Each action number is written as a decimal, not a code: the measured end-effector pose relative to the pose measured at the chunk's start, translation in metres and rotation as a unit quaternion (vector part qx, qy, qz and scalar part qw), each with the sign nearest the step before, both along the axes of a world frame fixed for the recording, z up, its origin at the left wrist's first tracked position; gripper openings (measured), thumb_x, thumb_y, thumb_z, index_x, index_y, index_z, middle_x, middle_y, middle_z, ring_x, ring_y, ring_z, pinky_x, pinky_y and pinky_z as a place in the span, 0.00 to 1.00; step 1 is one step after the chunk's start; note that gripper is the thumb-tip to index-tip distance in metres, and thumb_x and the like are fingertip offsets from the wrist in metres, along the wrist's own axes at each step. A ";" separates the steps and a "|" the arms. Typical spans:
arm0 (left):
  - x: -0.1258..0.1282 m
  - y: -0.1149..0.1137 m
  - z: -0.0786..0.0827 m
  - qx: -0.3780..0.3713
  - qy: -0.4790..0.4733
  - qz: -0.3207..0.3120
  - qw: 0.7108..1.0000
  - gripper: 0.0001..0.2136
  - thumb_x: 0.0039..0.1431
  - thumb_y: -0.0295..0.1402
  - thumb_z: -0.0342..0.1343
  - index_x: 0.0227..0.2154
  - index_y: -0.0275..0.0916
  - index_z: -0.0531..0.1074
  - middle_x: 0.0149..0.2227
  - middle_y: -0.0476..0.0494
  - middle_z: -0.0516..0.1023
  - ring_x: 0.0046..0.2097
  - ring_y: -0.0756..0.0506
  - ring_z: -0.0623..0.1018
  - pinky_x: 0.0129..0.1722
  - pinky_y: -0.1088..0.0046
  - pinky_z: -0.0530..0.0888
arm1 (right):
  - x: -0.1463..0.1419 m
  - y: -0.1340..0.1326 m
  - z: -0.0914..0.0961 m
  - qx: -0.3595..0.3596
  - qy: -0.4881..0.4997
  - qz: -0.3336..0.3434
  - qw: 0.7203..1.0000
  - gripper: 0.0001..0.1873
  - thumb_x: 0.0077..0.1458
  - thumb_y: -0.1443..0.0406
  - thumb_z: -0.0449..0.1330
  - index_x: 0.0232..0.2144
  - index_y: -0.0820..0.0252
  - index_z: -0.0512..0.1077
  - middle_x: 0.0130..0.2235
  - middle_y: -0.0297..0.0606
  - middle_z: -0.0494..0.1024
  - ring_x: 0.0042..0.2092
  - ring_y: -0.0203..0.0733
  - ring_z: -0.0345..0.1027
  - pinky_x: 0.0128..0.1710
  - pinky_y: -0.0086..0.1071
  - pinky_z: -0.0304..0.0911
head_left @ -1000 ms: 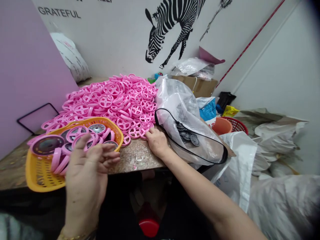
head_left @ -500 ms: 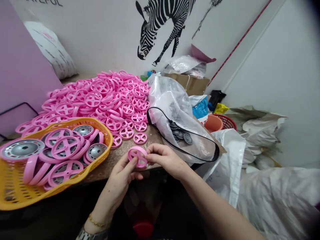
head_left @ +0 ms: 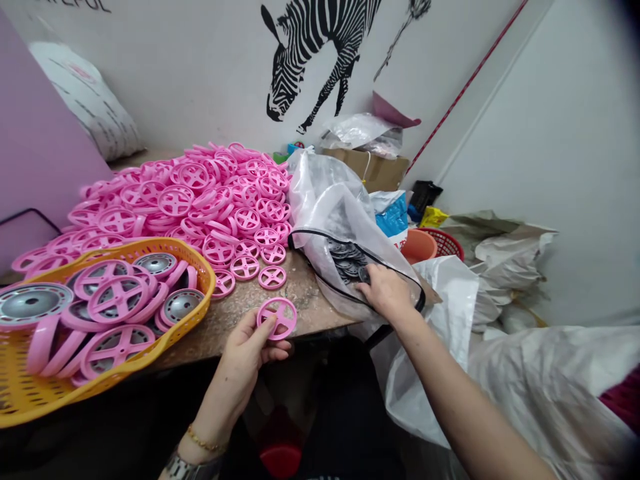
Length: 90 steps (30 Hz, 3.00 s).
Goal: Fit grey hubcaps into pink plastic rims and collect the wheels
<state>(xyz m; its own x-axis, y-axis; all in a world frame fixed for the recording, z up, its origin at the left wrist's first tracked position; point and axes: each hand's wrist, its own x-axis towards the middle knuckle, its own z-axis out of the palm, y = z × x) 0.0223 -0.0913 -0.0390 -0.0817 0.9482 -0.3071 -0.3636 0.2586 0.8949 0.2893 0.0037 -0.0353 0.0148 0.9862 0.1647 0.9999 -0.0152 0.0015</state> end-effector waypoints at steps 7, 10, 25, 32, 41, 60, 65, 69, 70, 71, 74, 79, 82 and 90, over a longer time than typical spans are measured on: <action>0.000 -0.001 -0.003 -0.006 -0.005 -0.007 1.000 0.20 0.43 0.38 0.71 0.37 0.35 0.71 0.27 0.50 0.78 0.24 0.50 0.79 0.23 0.77 0.79 | 0.004 -0.007 0.005 0.088 0.042 -0.006 0.995 0.12 0.63 0.62 0.53 0.36 0.59 0.76 0.38 0.45 0.81 0.40 0.49 0.74 0.37 0.36 0.59; 0.001 0.000 -0.006 0.000 -0.011 -0.016 1.000 0.19 0.44 0.38 0.70 0.36 0.35 0.71 0.28 0.50 0.77 0.26 0.51 0.79 0.25 0.76 0.80 | 0.001 -0.021 0.021 0.160 0.197 0.058 0.965 0.11 0.61 0.61 0.56 0.32 0.58 0.77 0.36 0.41 0.80 0.39 0.46 0.72 0.38 0.34 0.60; 0.011 -0.010 -0.010 0.030 0.005 -0.077 0.997 0.23 0.51 0.39 0.67 0.48 0.36 0.71 0.36 0.44 0.80 0.29 0.49 0.80 0.30 0.73 0.81 | -0.099 -0.072 0.004 -0.046 0.588 0.171 0.789 0.06 0.54 0.62 0.62 0.30 0.58 0.70 0.28 0.31 0.71 0.30 0.36 0.64 0.30 0.29 0.60; 0.006 -0.011 -0.011 0.050 0.017 -0.069 0.996 0.22 0.49 0.39 0.68 0.46 0.36 0.74 0.39 0.42 0.81 0.31 0.46 0.82 0.31 0.70 0.81 | -0.101 -0.078 0.003 -0.020 0.539 0.180 0.822 0.11 0.52 0.64 0.64 0.39 0.58 0.71 0.37 0.34 0.73 0.35 0.38 0.66 0.34 0.30 0.61; 0.007 -0.016 -0.004 0.097 0.094 -0.130 0.982 0.15 0.59 0.40 0.59 0.47 0.40 0.74 0.43 0.42 0.78 0.38 0.41 0.82 0.37 0.63 0.82 | -0.097 -0.080 0.004 -0.131 0.656 0.185 0.720 0.07 0.53 0.61 0.62 0.33 0.59 0.75 0.30 0.32 0.74 0.33 0.37 0.66 0.34 0.30 0.61; 0.008 -0.018 -0.001 0.109 0.144 -0.052 0.982 0.19 0.52 0.33 0.63 0.48 0.42 0.74 0.35 0.45 0.79 0.26 0.45 0.79 0.24 0.68 0.79 | -0.112 -0.076 -0.005 -0.151 0.712 0.165 0.666 0.08 0.50 0.61 0.62 0.32 0.58 0.73 0.30 0.31 0.74 0.33 0.37 0.66 0.36 0.30 0.61; 0.008 -0.020 0.005 0.130 0.185 -0.044 0.973 0.17 0.54 0.32 0.61 0.48 0.41 0.75 0.25 0.50 0.76 0.22 0.46 0.75 0.20 0.72 0.75 | -0.117 -0.082 -0.001 -0.117 0.708 0.187 0.671 0.05 0.52 0.65 0.60 0.33 0.58 0.72 0.31 0.30 0.74 0.34 0.37 0.67 0.37 0.30 0.63; 0.008 -0.019 0.011 0.119 0.159 -0.014 0.980 0.20 0.50 0.30 0.63 0.48 0.41 0.75 0.24 0.51 0.76 0.21 0.47 0.74 0.19 0.74 0.73 | -0.120 -0.080 0.001 -0.114 0.706 0.193 0.672 0.05 0.52 0.65 0.61 0.35 0.58 0.73 0.32 0.30 0.75 0.35 0.37 0.68 0.38 0.29 0.63; 0.008 -0.019 0.011 0.114 0.153 -0.013 0.982 0.21 0.49 0.30 0.64 0.48 0.42 0.75 0.25 0.50 0.77 0.21 0.47 0.74 0.19 0.74 0.73 | -0.121 -0.079 0.002 -0.126 0.707 0.195 0.668 0.06 0.52 0.65 0.61 0.35 0.57 0.73 0.32 0.30 0.75 0.35 0.37 0.68 0.38 0.29 0.63; 0.007 -0.019 0.010 0.111 0.152 -0.011 0.982 0.22 0.49 0.29 0.64 0.49 0.42 0.75 0.26 0.50 0.77 0.21 0.47 0.74 0.19 0.74 0.73 | -0.122 -0.078 0.002 -0.136 0.708 0.196 0.664 0.06 0.51 0.65 0.62 0.35 0.57 0.72 0.32 0.30 0.75 0.35 0.37 0.68 0.37 0.29 0.63; 0.007 -0.019 0.005 0.109 0.165 -0.006 0.980 0.25 0.48 0.29 0.64 0.52 0.42 0.73 0.29 0.48 0.79 0.21 0.47 0.75 0.19 0.73 0.74 | -0.124 -0.077 0.004 -0.129 0.701 0.188 0.675 0.06 0.50 0.66 0.62 0.33 0.58 0.72 0.30 0.28 0.73 0.33 0.36 0.66 0.35 0.28 0.62; 0.005 -0.021 0.005 0.136 0.216 0.014 0.967 0.22 0.53 0.32 0.61 0.53 0.42 0.72 0.25 0.51 0.76 0.22 0.46 0.76 0.20 0.73 0.75 | -0.128 -0.069 0.011 -0.139 0.685 0.207 0.684 0.04 0.50 0.65 0.62 0.31 0.58 0.72 0.29 0.28 0.72 0.32 0.36 0.65 0.34 0.28 0.61; -0.001 -0.019 0.020 0.139 0.207 0.043 0.967 0.22 0.53 0.34 0.62 0.52 0.42 0.70 0.30 0.50 0.78 0.22 0.47 0.77 0.21 0.74 0.77 | -0.133 -0.053 0.015 -0.145 0.684 0.262 0.665 0.08 0.55 0.61 0.61 0.35 0.58 0.73 0.33 0.30 0.75 0.36 0.37 0.68 0.38 0.29 0.63; -0.055 -0.013 0.087 0.248 0.067 0.256 0.932 0.21 0.54 0.30 0.63 0.49 0.48 0.64 0.33 0.56 0.79 0.25 0.51 0.78 0.26 0.76 0.79 | -0.145 -0.008 -0.002 0.019 0.358 0.295 0.886 0.09 0.61 0.64 0.59 0.43 0.59 0.74 0.44 0.40 0.76 0.46 0.42 0.69 0.48 0.33 0.62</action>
<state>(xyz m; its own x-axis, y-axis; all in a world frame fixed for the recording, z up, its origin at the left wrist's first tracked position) -0.0323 -0.1045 0.0481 -0.5681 0.7974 0.2035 -0.2020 -0.3748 0.9048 0.1445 -0.0041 -0.0372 -0.3874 0.8511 0.3542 0.5784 0.5236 -0.6255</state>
